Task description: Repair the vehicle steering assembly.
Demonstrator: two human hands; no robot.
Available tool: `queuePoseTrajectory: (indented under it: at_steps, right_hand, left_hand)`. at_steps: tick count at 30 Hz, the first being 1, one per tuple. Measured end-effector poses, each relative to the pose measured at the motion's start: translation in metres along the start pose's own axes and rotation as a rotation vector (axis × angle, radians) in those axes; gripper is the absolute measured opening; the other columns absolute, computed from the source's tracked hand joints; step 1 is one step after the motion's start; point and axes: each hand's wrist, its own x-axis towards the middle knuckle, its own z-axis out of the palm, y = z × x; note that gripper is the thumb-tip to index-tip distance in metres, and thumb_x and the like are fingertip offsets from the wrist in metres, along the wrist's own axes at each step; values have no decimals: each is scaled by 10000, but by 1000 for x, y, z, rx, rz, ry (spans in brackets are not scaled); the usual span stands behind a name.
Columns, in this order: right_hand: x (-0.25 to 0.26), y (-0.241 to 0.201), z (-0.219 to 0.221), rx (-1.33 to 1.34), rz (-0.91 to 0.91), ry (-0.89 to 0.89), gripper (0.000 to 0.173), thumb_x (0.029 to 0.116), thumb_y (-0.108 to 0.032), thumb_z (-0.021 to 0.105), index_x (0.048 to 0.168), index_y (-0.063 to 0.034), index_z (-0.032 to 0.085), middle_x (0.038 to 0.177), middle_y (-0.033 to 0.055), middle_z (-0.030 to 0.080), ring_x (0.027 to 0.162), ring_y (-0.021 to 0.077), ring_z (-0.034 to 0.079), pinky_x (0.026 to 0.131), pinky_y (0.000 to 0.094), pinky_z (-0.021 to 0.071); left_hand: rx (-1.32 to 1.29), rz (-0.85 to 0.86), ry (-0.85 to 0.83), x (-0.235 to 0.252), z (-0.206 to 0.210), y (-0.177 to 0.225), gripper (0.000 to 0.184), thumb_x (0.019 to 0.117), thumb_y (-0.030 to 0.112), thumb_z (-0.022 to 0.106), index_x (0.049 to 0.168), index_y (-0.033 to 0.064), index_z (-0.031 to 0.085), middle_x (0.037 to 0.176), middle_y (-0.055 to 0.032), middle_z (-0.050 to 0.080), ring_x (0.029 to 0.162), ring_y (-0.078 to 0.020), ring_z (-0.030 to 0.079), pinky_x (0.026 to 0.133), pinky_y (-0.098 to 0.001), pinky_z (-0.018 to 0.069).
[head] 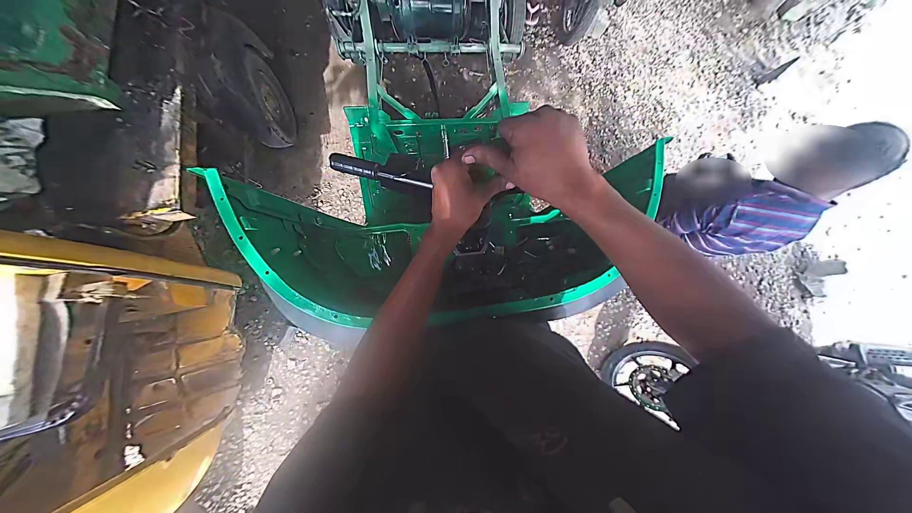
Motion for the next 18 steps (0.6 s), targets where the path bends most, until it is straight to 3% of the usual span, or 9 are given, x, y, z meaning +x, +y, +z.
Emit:
queuePoseTrajectory:
  at_steps: [2, 5, 7, 9, 11, 13, 14, 16, 18]
  right_hand:
    - [2, 5, 1, 69, -19, 17, 727, 936, -786, 447, 803, -90, 609, 794, 128, 617, 780, 340, 653, 627, 560, 490]
    - [-2, 10, -4, 337, -238, 22, 334, 971, -322, 697, 1239, -123, 684, 1194, 90, 666, 1040, 218, 663, 919, 417, 568]
    - [-6, 9, -8, 388, -338, -14, 285, 984, -88, 628, 1264, -105, 679, 1214, 86, 683, 1099, 192, 661, 997, 367, 543]
    - [-10, 7, -8, 320, -319, -29, 204, 1026, -121, 589, 1194, -79, 698, 1138, 100, 689, 1067, 220, 668, 984, 383, 541]
    - [-8, 3, -3, 157, -191, -10, 377, 1067, -422, 524, 1066, -75, 671, 977, 116, 679, 943, 280, 686, 839, 460, 566]
    - [-5, -1, 4, 29, -43, 15, 695, 998, -714, 405, 868, -66, 623, 790, 152, 647, 788, 368, 684, 633, 565, 510]
    - [-3, -2, 5, 16, 6, 3, 767, 963, -785, 369, 823, -72, 614, 771, 153, 638, 775, 375, 677, 613, 582, 491]
    - [-2, 1, 4, 74, -20, 22, 708, 949, -757, 460, 876, -85, 671, 917, 133, 658, 881, 334, 678, 695, 558, 526]
    - [-8, 6, -1, 241, -186, 46, 391, 974, -482, 648, 1135, -132, 712, 1170, 83, 653, 1050, 237, 659, 881, 445, 567]
  left_hand:
    - [-20, 19, -34, 0, -2, -3, 249, 846, 326, 839, 912, 101, 756, 788, 23, 738, 713, -56, 689, 733, -342, 601]
    - [-189, 80, -290, 2, -12, -8, 303, 974, 148, 686, 1258, 40, 674, 1068, -43, 753, 949, -88, 719, 900, -336, 605]
    - [-300, 91, -428, 6, -16, -10, 378, 1004, 72, 587, 1372, -12, 566, 1147, -101, 712, 994, -125, 692, 905, -329, 582]
    - [-424, 91, -493, 6, -16, -13, 401, 990, 53, 585, 1377, -42, 544, 1208, -124, 687, 1063, -139, 680, 941, -330, 578]
    - [-368, 98, -425, 5, -13, -14, 413, 936, 169, 743, 1285, -10, 614, 1169, -89, 710, 1066, -129, 691, 960, -348, 592]
    - [-183, 59, -213, 3, -5, -12, 348, 827, 317, 867, 1015, 63, 723, 869, -7, 738, 783, -83, 697, 768, -345, 612]
    - [-107, 38, -135, 2, -3, -10, 306, 809, 344, 873, 890, 90, 721, 753, 22, 706, 683, -68, 669, 700, -341, 600]
    - [-24, 42, -112, 2, -4, -6, 253, 869, 326, 813, 808, 105, 706, 689, 29, 670, 632, -65, 633, 671, -352, 560]
    - [-72, 109, -233, 2, -10, -7, 160, 967, 219, 694, 985, 65, 735, 839, -11, 727, 767, -71, 688, 765, -340, 595]
